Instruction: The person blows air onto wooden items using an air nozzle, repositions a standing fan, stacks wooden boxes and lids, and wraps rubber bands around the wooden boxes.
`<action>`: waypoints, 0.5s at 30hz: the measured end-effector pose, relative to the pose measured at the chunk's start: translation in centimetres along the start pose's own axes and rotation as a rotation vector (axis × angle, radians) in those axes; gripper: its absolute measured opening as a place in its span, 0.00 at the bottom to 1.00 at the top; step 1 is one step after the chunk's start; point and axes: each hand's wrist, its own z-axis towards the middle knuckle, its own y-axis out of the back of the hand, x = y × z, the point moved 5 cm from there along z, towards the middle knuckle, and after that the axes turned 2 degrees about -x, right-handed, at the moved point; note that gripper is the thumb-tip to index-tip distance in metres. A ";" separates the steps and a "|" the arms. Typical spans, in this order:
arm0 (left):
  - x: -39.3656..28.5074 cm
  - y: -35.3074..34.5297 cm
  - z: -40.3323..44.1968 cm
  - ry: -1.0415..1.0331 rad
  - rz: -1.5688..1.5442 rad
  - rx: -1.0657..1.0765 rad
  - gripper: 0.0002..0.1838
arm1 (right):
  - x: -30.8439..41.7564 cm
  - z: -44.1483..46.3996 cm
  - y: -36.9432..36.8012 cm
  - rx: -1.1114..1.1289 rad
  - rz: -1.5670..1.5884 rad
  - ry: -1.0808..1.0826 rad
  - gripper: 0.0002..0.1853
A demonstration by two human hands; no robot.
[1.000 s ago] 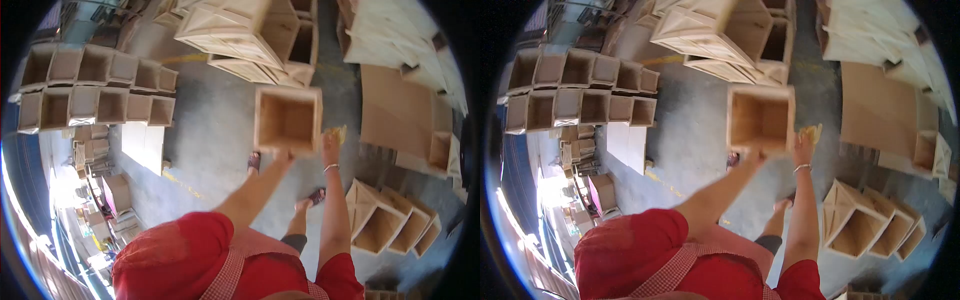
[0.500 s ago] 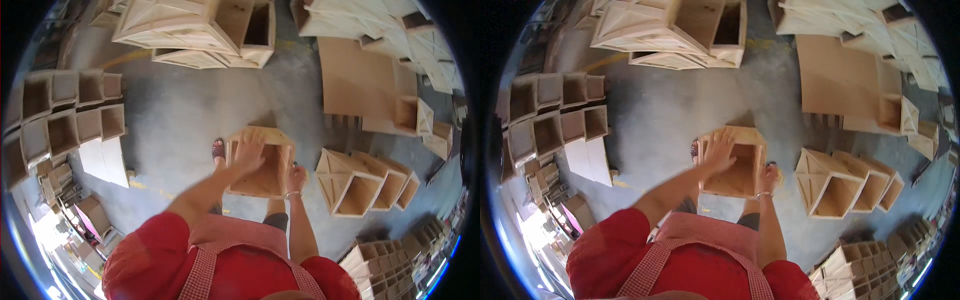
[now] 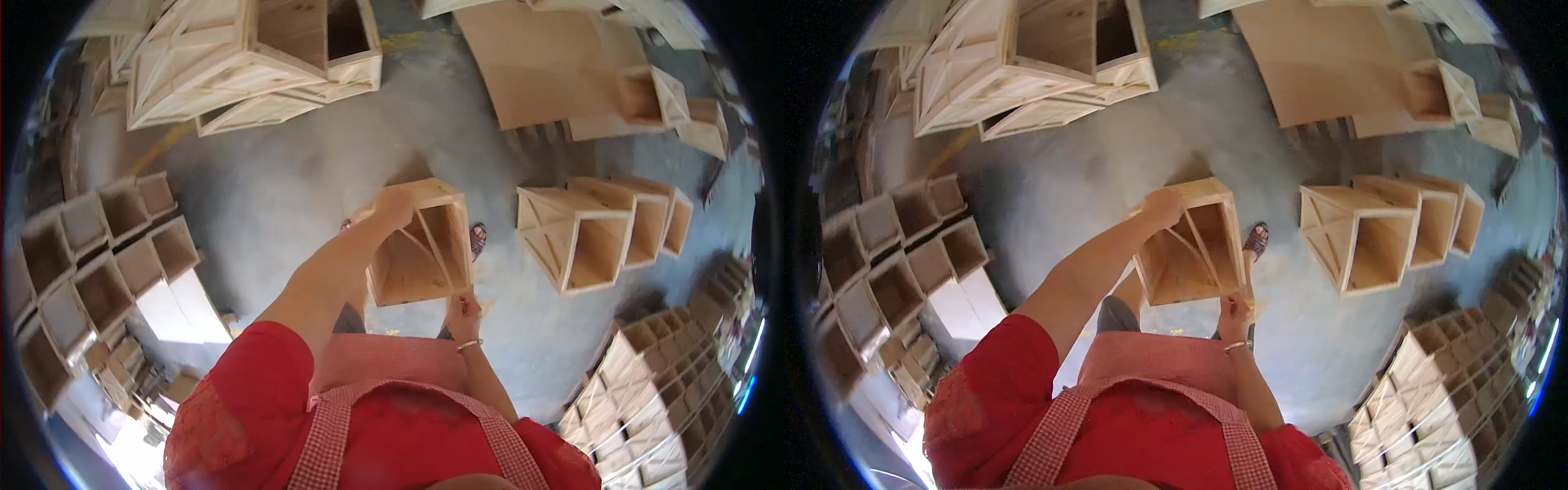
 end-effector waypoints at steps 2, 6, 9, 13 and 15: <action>-0.1 0.9 0.2 -0.004 0.062 0.348 0.18 | 1.2 -1.2 -2.6 -0.057 0.116 -0.053 0.07; 0.1 6.8 -2.9 -0.281 -0.174 0.674 0.36 | 12.3 -4.2 -10.2 0.075 0.075 0.259 0.07; 1.0 10.0 -7.5 -0.275 -0.608 0.835 0.38 | 11.9 -6.8 -9.5 -0.055 0.363 0.129 0.07; 0.0 4.8 -11.7 -0.029 -1.090 1.146 0.35 | 7.3 -8.3 -1.2 -0.237 0.374 -0.080 0.10; -2.2 -0.6 -9.9 0.212 -1.259 0.878 0.37 | 4.5 -8.4 4.0 -0.302 0.338 -0.084 0.12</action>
